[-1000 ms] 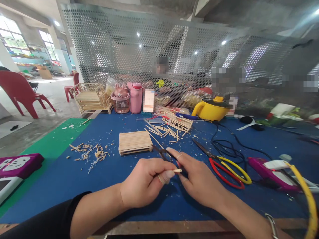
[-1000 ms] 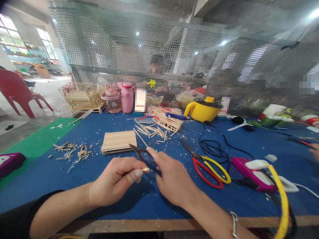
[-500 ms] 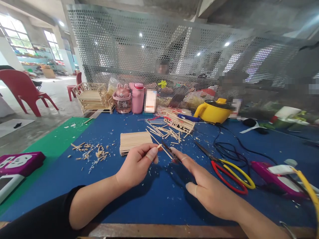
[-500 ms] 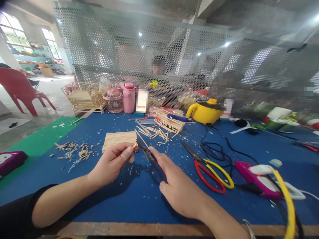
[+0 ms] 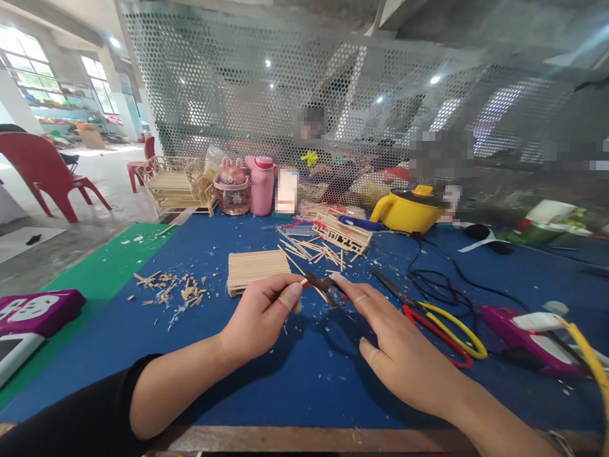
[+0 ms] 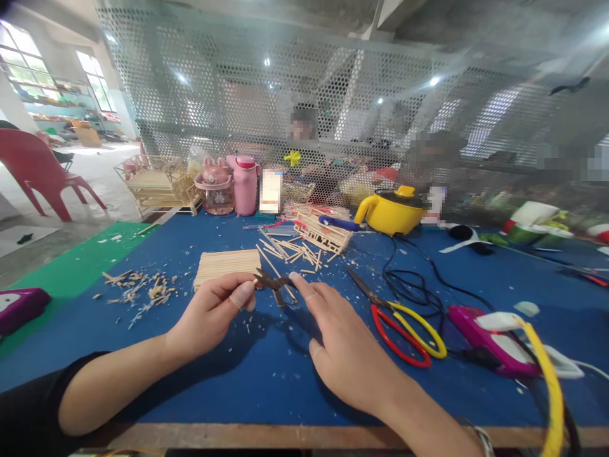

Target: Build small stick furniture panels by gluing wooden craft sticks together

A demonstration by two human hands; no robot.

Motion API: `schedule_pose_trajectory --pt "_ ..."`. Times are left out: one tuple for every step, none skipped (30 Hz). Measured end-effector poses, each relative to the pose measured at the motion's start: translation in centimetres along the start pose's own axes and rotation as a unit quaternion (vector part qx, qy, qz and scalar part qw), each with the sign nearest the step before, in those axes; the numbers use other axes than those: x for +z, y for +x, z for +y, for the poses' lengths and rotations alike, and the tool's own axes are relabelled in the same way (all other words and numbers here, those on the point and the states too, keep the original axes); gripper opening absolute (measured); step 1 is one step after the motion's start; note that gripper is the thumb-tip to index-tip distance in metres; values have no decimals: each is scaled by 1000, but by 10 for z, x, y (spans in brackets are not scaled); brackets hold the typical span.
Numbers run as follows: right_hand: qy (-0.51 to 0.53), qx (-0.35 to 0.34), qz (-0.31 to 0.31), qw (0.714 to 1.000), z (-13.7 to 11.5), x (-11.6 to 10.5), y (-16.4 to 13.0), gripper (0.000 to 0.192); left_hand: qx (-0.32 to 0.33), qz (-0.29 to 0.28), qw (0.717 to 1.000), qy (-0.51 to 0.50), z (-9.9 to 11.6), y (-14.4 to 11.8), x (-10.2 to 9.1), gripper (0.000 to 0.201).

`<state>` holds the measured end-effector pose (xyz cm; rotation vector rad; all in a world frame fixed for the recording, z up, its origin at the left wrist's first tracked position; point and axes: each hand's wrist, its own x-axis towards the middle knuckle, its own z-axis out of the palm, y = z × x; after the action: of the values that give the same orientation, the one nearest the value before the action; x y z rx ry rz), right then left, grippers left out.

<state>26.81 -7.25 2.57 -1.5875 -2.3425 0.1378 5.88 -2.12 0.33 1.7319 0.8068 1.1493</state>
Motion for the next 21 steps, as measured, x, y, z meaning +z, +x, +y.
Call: schedule_pose_trajectory --pt "-2 -2 2 1000 0 0 0 84 2 3 1000 0 0 0 0 28" --pt "-3 -3 4 1000 0 1 0 85 4 7 1000 0 -1 0 0 28" --pt "-4 -3 5 1000 0 1 0 85 6 10 1000 -1 -1 -1 0 28" --pt "-4 -4 5 1000 0 2 0 85 8 13 1000 -1 -2 -1 1 28" --pt "-4 -4 7 1000 0 2 0 86 11 15 1000 -2 -2 -1 1 28" --pt "-3 -5 10 1000 0 2 -1 86 14 16 1000 -4 -2 -1 1 28" --pt "-3 -6 14 1000 0 2 -1 86 16 16 1000 -4 -2 -1 1 28" --pt "-3 -8 18 1000 0 3 -1 85 19 15 1000 -3 -1 -1 1 27" --pt "-2 -10 23 1000 0 3 -1 85 22 13 1000 -1 -1 -1 1 26" --pt "-3 -12 26 1000 -1 3 -1 85 24 10 1000 0 0 -1 1 26" --pt "-3 -15 29 999 -1 3 -1 84 27 6 1000 1 0 -1 1 26" --pt "-4 -18 31 999 -1 4 -1 84 29 3 1000 2 1 -1 1 25" --pt "-4 -21 34 999 -1 4 -1 84 31 1 1000 2 1 -2 1 25" --pt "-3 -24 36 999 -1 4 -1 83 33 -2 999 2 2 -2 1 25" --pt "-1 -26 39 999 -1 4 -1 83 35 -4 999 2 2 -2 1 25" --pt "0 -27 42 999 -1 4 -1 82 36 -6 999 1 2 -3 1 25" --pt "2 -28 45 999 -1 4 -1 82 36 -7 999 0 2 -3 1 25" --pt "2 -27 46 999 -1 4 -1 81 36 -7 999 -1 2 -3 1 25" --pt "1 -28 47 999 -1 4 -1 81 36 -7 999 -2 2 -3 1 25" --pt "1 -29 47 998 -1 4 -1 81 36 -7 999 -3 2 -3 1 25" --pt "0 -32 48 998 -1 4 -1 81 36 -6 999 -4 2 -3 1 25"
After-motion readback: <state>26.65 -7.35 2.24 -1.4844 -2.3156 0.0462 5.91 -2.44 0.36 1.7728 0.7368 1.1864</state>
